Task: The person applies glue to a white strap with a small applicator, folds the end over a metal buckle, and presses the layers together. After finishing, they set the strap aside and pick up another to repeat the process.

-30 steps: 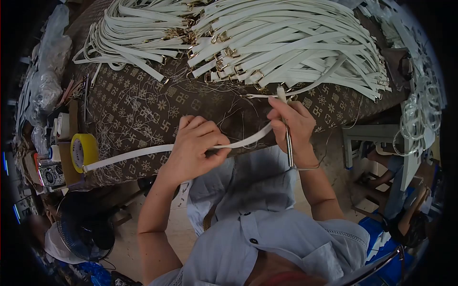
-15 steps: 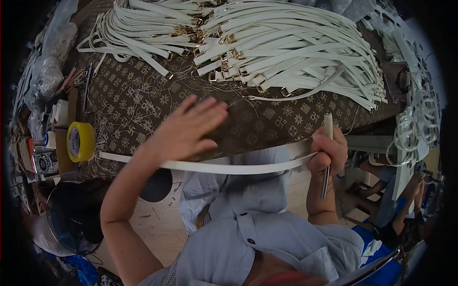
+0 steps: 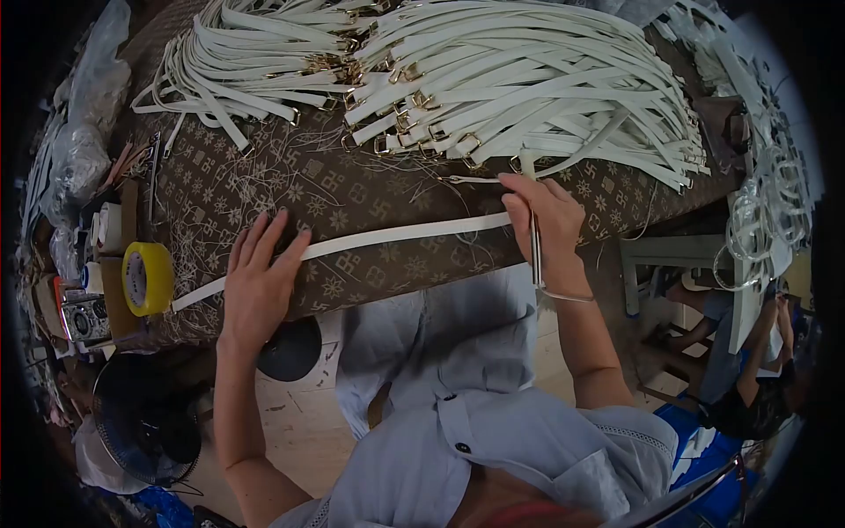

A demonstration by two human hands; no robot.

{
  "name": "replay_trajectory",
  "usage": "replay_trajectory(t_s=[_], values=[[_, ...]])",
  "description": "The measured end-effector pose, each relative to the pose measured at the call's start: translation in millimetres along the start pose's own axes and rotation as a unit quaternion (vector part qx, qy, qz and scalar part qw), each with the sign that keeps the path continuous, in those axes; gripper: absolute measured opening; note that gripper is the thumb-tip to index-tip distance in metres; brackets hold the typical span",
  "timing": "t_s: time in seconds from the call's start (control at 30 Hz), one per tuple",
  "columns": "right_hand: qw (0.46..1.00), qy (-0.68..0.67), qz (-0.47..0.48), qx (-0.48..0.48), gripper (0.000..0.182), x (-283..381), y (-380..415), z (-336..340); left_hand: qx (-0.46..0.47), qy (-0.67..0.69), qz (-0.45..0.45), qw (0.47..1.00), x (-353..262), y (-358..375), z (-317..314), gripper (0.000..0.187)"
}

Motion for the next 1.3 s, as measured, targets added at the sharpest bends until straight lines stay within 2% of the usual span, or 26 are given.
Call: replay_trajectory(t_s=[0.07,0.1,0.17,0.2,0.3,0.37,0.4,0.5,0.53,0.6,0.73,0.8,0.97,1.13,1.2,1.27,1.3], values=[[0.996,-0.086,-0.010,0.034,0.024,1,4,-5,-0.015,0.066,0.016,0.998,11,10,5,0.039],[0.995,-0.090,-0.010,0.035,0.024,3,4,-6,-0.015,0.064,0.020,0.998,14,12,7,0.039],[0.930,-0.353,-0.086,0.057,0.037,1,5,-11,-0.010,0.104,0.005,0.995,17,14,11,0.040],[0.930,-0.352,-0.066,0.083,0.058,3,4,-14,-0.008,0.103,0.005,0.995,21,13,11,0.040],[0.918,-0.357,-0.113,0.130,0.062,1,0,-25,-0.032,0.134,-0.022,0.990,21,6,9,0.040],[0.914,-0.346,-0.131,0.165,0.064,-2,2,-25,-0.091,0.111,-0.005,0.990,7,-2,7,0.034],[0.909,-0.335,-0.145,0.202,0.065,-1,4,-27,-0.088,0.112,-0.004,0.990,-7,-9,5,0.034],[0.883,-0.369,-0.183,0.227,0.067,4,11,-22,-0.070,0.138,-0.081,0.985,-44,-28,-8,0.027],[0.882,-0.367,-0.185,0.231,0.067,4,13,-19,-0.069,0.142,-0.079,0.984,-41,-30,-7,0.027],[0.861,-0.408,-0.188,0.240,0.070,6,19,-16,-0.011,0.148,-0.124,0.981,-35,-29,-3,0.029],[0.831,-0.475,-0.193,0.214,0.070,6,16,-22,0.017,0.139,-0.114,0.984,-32,-27,4,0.028],[0.847,-0.450,-0.155,0.239,0.068,7,15,-30,0.003,0.177,-0.073,0.982,-35,-31,2,0.030],[0.851,-0.432,-0.181,0.237,0.066,10,15,-28,-0.011,0.198,-0.069,0.978,-79,-62,-16,0.037],[0.853,-0.439,-0.188,0.212,0.066,7,15,-20,0.056,0.200,-0.032,0.978,-83,-69,-25,0.020],[0.888,-0.399,-0.157,0.168,0.066,10,12,-12,0.066,0.210,-0.027,0.975,-84,-69,-24,0.017],[0.895,-0.389,-0.143,0.166,0.067,11,13,-8,0.073,0.219,-0.023,0.973,-85,-68,-26,0.016],[0.901,-0.379,-0.129,0.165,0.067,12,14,-7,0.055,0.208,-0.050,0.975,-88,-67,-26,0.016]])
Point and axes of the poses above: each hand's wrist, its own y-axis away from the middle knuckle, its own z-axis out of the back of the hand, x = y × z, the point moved 5 cm from there along -y, towards the middle knuckle, and after that the axes turned 14 degrees about y, right-handed, at the moved point
